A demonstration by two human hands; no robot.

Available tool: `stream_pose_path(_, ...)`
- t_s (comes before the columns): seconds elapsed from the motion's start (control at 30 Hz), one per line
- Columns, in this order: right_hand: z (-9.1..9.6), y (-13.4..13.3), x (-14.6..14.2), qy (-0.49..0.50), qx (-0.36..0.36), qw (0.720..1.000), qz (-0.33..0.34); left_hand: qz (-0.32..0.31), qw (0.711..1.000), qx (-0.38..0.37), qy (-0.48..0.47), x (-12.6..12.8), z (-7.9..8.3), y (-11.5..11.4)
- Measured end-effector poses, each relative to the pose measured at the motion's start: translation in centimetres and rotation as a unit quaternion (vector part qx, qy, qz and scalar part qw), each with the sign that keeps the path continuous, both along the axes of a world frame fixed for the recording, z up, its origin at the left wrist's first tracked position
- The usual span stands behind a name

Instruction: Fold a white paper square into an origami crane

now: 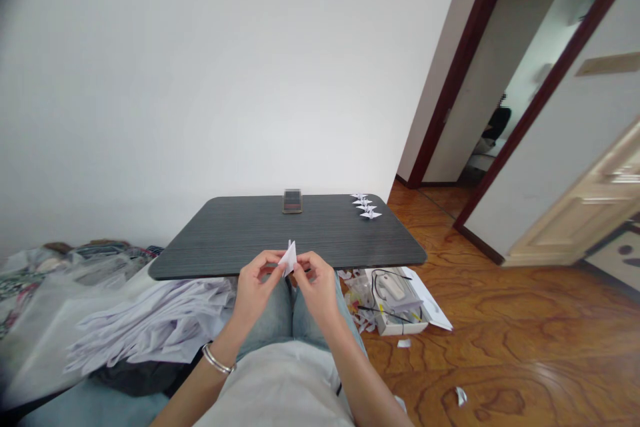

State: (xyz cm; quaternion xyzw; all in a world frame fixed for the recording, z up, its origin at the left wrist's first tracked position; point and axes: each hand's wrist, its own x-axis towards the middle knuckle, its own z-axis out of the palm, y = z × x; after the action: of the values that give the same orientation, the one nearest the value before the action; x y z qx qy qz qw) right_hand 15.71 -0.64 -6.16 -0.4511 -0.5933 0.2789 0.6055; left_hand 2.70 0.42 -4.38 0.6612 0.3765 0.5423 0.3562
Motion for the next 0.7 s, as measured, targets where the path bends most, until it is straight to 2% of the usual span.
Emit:
stream_pose_path(0.17, -0.04, 0.19, -0.09, 0.017, 0.021, 1.000, 0.000, -0.013, 1.000, 0.011, -0.004, 0.09, 0.09, -0.07)
stream_pose_path(0.5, 0.38, -0.14, -0.13, 0.017, 0.090, 0.996, -0.019, 0.025, 0.999, -0.011, 0.020, 0.09, -0.28, 0.22)
stream_pose_path(0.7, 0.30, -0.21, -0.12, 0.007, 0.118, 0.993, -0.020, -0.013, 1.000, 0.019, -0.016, -0.04, -0.39, 0.13)
